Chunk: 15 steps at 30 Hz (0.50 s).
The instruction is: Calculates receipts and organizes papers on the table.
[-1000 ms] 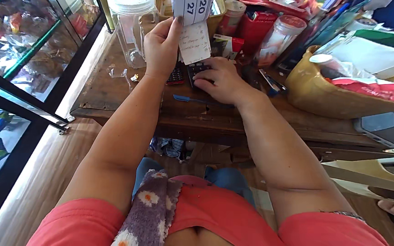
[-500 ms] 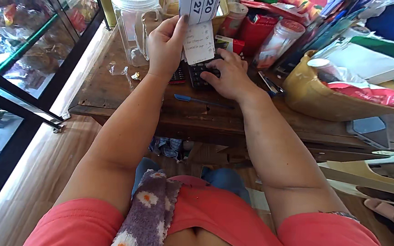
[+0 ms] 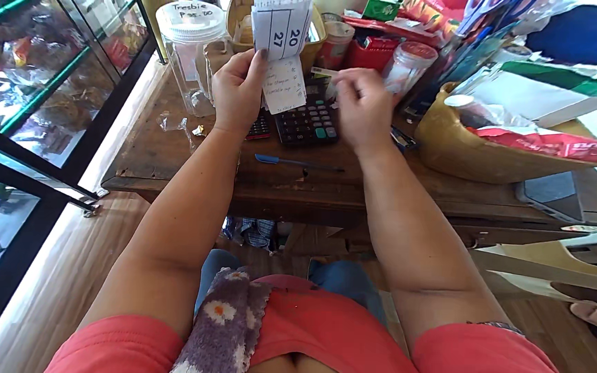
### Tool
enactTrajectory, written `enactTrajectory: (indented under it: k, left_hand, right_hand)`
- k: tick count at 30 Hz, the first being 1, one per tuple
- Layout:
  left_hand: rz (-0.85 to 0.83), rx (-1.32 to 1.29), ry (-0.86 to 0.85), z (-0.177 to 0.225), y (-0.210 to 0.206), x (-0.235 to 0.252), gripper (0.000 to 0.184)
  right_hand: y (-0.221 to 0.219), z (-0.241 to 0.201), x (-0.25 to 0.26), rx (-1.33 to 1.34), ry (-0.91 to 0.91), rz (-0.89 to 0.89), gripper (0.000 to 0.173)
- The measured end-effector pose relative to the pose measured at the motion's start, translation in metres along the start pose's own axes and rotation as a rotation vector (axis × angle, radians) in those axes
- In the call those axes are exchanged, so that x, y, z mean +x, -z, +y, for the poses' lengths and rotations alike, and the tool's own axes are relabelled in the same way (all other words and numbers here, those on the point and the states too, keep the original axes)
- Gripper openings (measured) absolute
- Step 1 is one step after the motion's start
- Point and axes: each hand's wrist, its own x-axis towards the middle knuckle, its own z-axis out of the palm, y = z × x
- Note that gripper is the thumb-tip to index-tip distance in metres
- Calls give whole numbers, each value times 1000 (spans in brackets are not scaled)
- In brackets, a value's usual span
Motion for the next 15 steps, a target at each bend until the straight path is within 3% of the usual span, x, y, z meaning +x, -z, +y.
enactTrajectory:
  k: [2,4,10,15]
  left_hand:
    - [-36,60,-3,0,1,-1,24]
    - [-61,80,-10,-1,0,-1,24]
    - [-84,82,-38,-2,-1,-2,23]
    - [-90,92,-41,-2,-1,-2,23]
  right_hand:
    - [9,6,1,82,-30,201,34]
    - [7,11,0,113,22,287,31]
    - [-13,2,-5,82,339,140,25]
    - [-20,-4,-8,41,421,77,30]
